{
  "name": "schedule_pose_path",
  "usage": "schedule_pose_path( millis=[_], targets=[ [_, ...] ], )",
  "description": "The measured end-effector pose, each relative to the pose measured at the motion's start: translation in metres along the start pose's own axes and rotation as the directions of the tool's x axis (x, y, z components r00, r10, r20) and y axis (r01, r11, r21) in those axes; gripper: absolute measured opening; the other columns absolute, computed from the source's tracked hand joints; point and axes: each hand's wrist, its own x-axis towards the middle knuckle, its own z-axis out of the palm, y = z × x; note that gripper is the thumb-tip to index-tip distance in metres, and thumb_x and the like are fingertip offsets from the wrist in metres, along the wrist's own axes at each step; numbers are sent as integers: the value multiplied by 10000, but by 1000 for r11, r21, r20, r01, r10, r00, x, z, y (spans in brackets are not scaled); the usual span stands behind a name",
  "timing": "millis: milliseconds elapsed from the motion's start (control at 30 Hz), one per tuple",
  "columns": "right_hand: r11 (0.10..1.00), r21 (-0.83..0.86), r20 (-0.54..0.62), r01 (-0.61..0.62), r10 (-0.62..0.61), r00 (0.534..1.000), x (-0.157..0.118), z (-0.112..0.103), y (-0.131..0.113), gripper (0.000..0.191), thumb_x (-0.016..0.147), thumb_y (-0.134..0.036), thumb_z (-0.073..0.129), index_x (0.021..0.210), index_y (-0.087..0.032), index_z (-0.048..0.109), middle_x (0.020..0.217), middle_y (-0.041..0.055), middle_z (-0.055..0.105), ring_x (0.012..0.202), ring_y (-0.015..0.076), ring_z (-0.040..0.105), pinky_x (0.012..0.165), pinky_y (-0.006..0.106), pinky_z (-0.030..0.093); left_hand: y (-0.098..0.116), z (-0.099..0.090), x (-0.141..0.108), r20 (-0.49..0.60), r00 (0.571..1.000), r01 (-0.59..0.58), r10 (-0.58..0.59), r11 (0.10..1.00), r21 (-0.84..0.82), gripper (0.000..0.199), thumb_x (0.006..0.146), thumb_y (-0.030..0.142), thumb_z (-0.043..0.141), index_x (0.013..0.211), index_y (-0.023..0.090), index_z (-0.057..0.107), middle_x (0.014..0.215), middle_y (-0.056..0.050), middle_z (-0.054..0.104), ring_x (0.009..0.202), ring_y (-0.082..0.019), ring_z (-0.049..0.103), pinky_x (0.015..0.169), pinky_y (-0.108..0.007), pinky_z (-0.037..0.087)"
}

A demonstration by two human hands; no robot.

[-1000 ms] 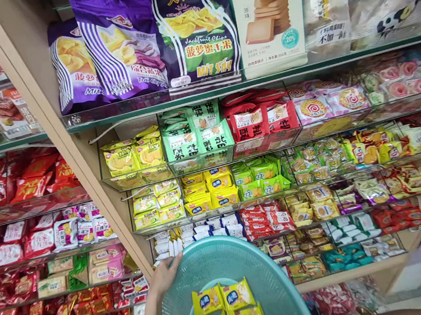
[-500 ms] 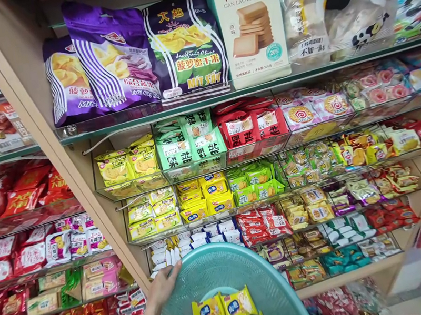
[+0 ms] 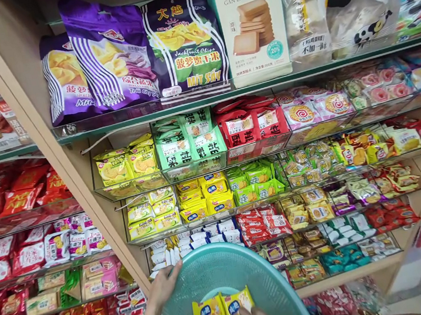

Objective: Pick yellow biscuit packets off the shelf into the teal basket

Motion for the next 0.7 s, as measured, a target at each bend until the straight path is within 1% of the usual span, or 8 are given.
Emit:
schedule_pose_path(
  millis=[33,67,167,233,267,367,467,700],
  targets=[
    [999,-22,43,-48,49,998,12,-22,6,348,720,-453,624,886,-149,652,874,137,654,858,310,605,603,399,521,1,-1,-1,4,1000,-2,2,1000,-3,554,767,649,338,619,170,574,607,2,551,648,-190,529,621,-250,371],
    [992,-33,20,-123,124,992,25,-48,14,397,748,-486,585,940,-142,630,934,130,640,925,302,584,685,413,516,2,-2,-2,4,1000,-1,1,1000,-4,560,767,650,338,633,167,589,627,-4,572,662,-197,539,631,-253,376],
    [958,-118,-149,-260,242,959,59,-127,49,295,896,-337,399,1063,-146,549,1010,104,605,924,226,571,733,356,495,4,-5,-6,5,1000,15,-15,1000,-7,576,768,654,331,667,164,618,676,-18,618,704,-214,559,665,-261,388],
    [918,-231,-236,-323,269,934,78,-163,80,296,922,-283,338,1130,-151,502,1035,108,595,922,206,574,720,309,482,4,-6,-8,3,1000,26,-26,1000,-14,575,768,655,332,673,167,622,705,-24,637,734,-221,568,688,-263,392],
    [880,-290,-261,-377,307,915,86,-173,96,304,923,-271,333,1163,-151,475,1041,118,595,925,209,579,691,291,476,3,-6,-8,2,1000,29,-29,999,-17,573,766,657,335,670,169,619,712,-24,642,747,-223,571,696,-262,393],
    [770,-446,-208,-456,406,890,105,-183,140,369,926,-278,315,1265,-142,375,983,140,630,841,230,630,608,282,462,0,-6,-7,-2,1000,22,-22,999,-26,584,759,675,338,655,166,605,705,-20,641,756,-223,574,699,-257,395],
    [733,-536,-119,-418,425,897,117,-179,166,422,918,-312,332,1300,-131,327,913,159,662,821,257,651,613,301,458,-6,-4,-5,-10,1000,3,-3,999,-34,601,756,690,328,636,160,586,682,-20,630,735,-221,571,680,-259,396],
    [756,-556,-74,-347,371,926,133,-175,171,522,900,-391,361,1329,-103,288,811,166,683,812,259,664,614,293,449,-13,-3,-5,-14,1000,-5,4,998,-70,584,765,677,339,647,161,586,688,-20,626,751,-223,568,694,-267,394]
  ],
)
